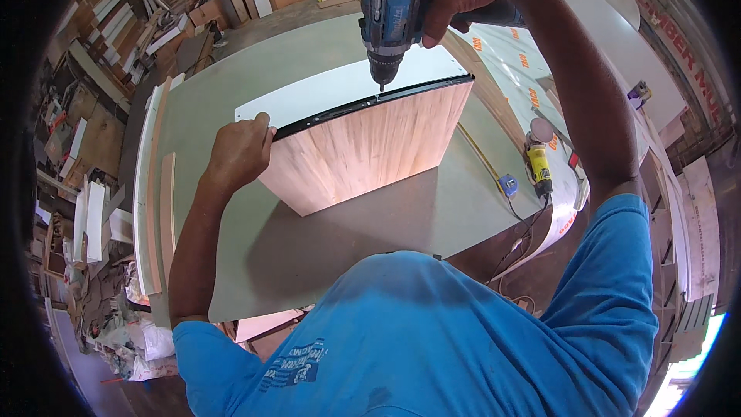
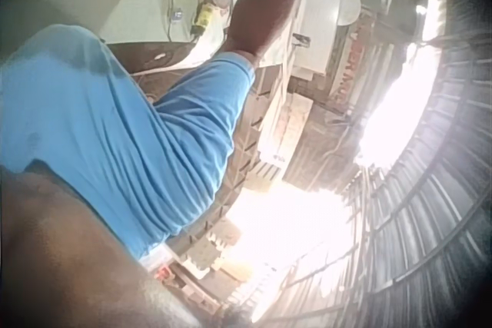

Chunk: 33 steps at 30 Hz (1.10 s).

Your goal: The person assembles a wooden drawer by positioning a side panel against the front panel, drilling pilot holes into the wood, and then driving nails into the joint with a hammer.

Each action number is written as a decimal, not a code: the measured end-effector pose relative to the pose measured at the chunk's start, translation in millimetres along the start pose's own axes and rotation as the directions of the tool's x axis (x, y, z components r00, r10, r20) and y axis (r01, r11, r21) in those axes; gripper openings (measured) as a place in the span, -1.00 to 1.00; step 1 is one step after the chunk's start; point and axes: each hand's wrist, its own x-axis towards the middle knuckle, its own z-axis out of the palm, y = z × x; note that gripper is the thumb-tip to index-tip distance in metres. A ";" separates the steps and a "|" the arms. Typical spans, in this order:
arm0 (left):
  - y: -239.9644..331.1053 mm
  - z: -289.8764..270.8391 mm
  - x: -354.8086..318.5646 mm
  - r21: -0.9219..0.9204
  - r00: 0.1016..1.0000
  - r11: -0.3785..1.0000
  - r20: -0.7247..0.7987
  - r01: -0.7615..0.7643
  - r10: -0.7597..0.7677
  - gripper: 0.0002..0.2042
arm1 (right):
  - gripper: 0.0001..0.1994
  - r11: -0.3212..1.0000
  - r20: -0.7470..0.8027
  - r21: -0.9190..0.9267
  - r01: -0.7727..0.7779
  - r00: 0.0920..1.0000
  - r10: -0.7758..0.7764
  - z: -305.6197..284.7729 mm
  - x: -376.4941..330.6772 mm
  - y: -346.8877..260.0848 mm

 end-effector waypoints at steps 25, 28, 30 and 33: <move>13.5 -9.1 3.6 0.047 0.993 0.993 0.045 0.111 -0.113 -0.64 | -0.63 0.996 0.104 0.048 -0.073 0.992 0.068 -13.2 -11.1 10.5; 15.2 -10.4 0.7 0.028 0.996 0.996 0.025 0.080 -0.081 -0.63 | -0.64 0.996 0.110 0.048 -0.081 0.991 0.076 -13.8 -11.5 9.8; 9.2 -2.8 1.3 0.031 0.998 0.998 0.005 0.060 -0.060 -0.63 | -0.64 0.995 0.109 0.002 -0.103 0.989 0.103 -14.4 -11.4 8.4; 7.9 -2.1 1.2 0.027 0.998 0.998 0.000 0.063 -0.063 -0.63 | -0.64 0.995 0.077 -0.022 -0.102 0.992 0.104 -11.8 -12.4 2.0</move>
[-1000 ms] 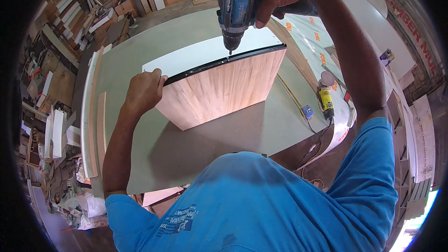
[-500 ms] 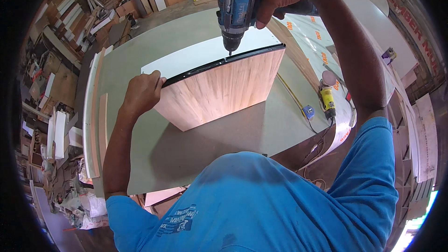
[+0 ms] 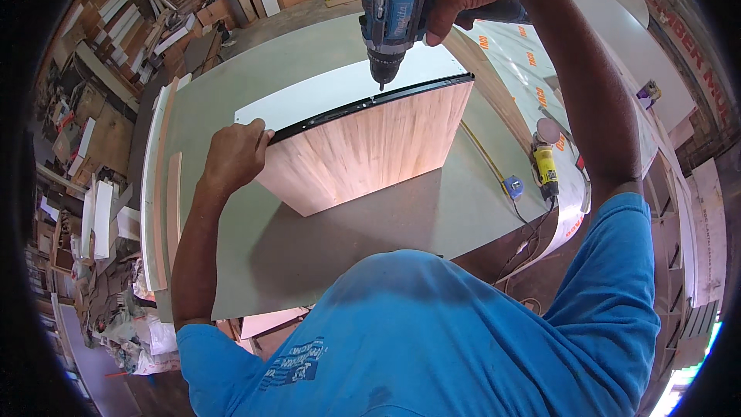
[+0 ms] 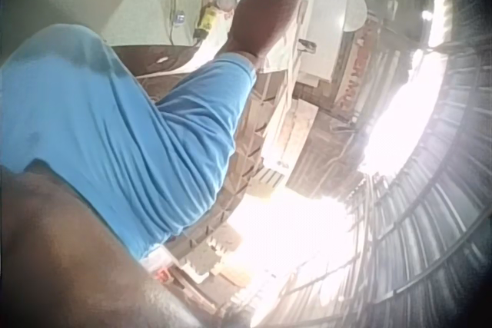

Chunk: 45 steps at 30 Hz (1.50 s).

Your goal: The person assembles a wooden drawer by positioning a side panel against the front panel, drilling pilot holes into the wood, and then driving nails into the joint with a hammer.

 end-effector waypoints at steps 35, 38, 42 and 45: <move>85.5 7.3 52.1 -0.962 0.934 -0.086 0.271 0.257 -0.232 -0.82 | -0.51 0.998 -0.154 0.010 0.068 0.986 -0.065 9.8 -10.4 30.6; 107.2 11.7 77.3 -0.780 0.991 0.621 -0.005 0.078 -0.131 -0.86 | -0.47 0.988 -0.185 0.058 0.144 0.974 -0.131 16.0 -16.4 38.1; 116.4 22.0 90.7 -0.584 0.999 0.812 0.038 0.006 0.020 -0.84 | -0.44 0.982 -0.169 0.148 0.113 0.982 -0.088 17.4 -35.7 44.3; 112.4 28.9 92.8 -0.572 0.996 0.818 0.030 -0.052 0.084 -0.82 | -0.48 0.980 -0.183 0.169 0.103 0.980 -0.072 19.9 -41.2 56.3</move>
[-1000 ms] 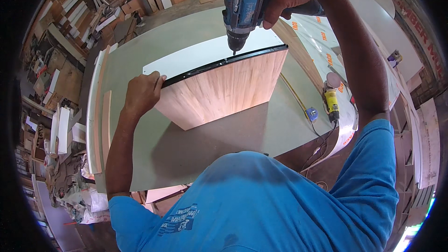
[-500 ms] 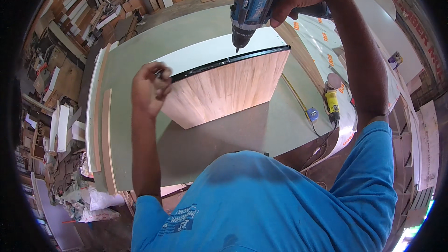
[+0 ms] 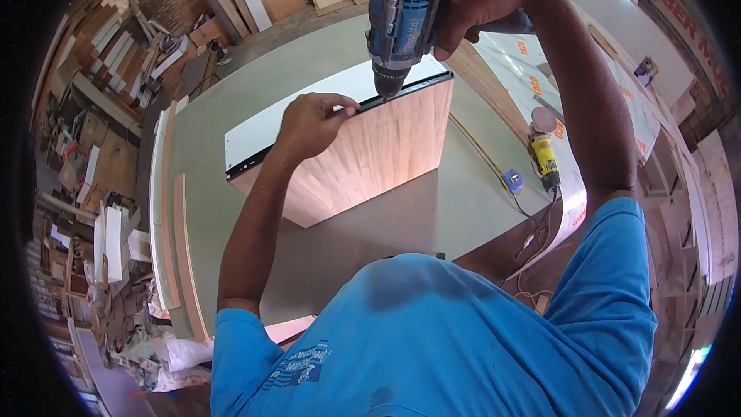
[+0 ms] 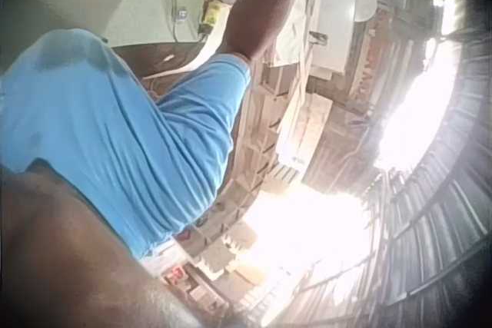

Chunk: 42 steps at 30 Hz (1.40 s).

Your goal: The person assembles a wooden drawer by positioning a side panel against the front panel, drilling pilot holes into the wood, and then driving nails into the joint with a hammer.

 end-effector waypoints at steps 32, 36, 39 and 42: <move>16.6 -7.5 15.2 0.423 0.936 0.835 0.151 -0.352 0.318 -0.90 | -0.41 0.986 -0.138 0.125 -0.114 0.982 0.131 -19.1 -52.1 50.2; 12.2 -11.7 14.0 0.422 0.953 0.854 0.147 -0.304 0.266 -0.91 | -0.30 0.970 -0.112 0.173 -0.171 0.975 0.192 -24.1 -52.8 60.7; 7.2 -15.1 15.1 0.373 0.954 0.880 0.167 -0.293 0.247 -0.94 | -0.23 0.968 -0.112 0.215 -0.134 0.981 0.160 -19.9 -49.9 56.8; 2.7 -16.9 15.1 0.350 0.937 0.869 0.145 -0.349 0.317 -0.94 | -0.19 0.967 -0.115 0.233 -0.101 0.985 0.130 -18.8 -51.7 50.0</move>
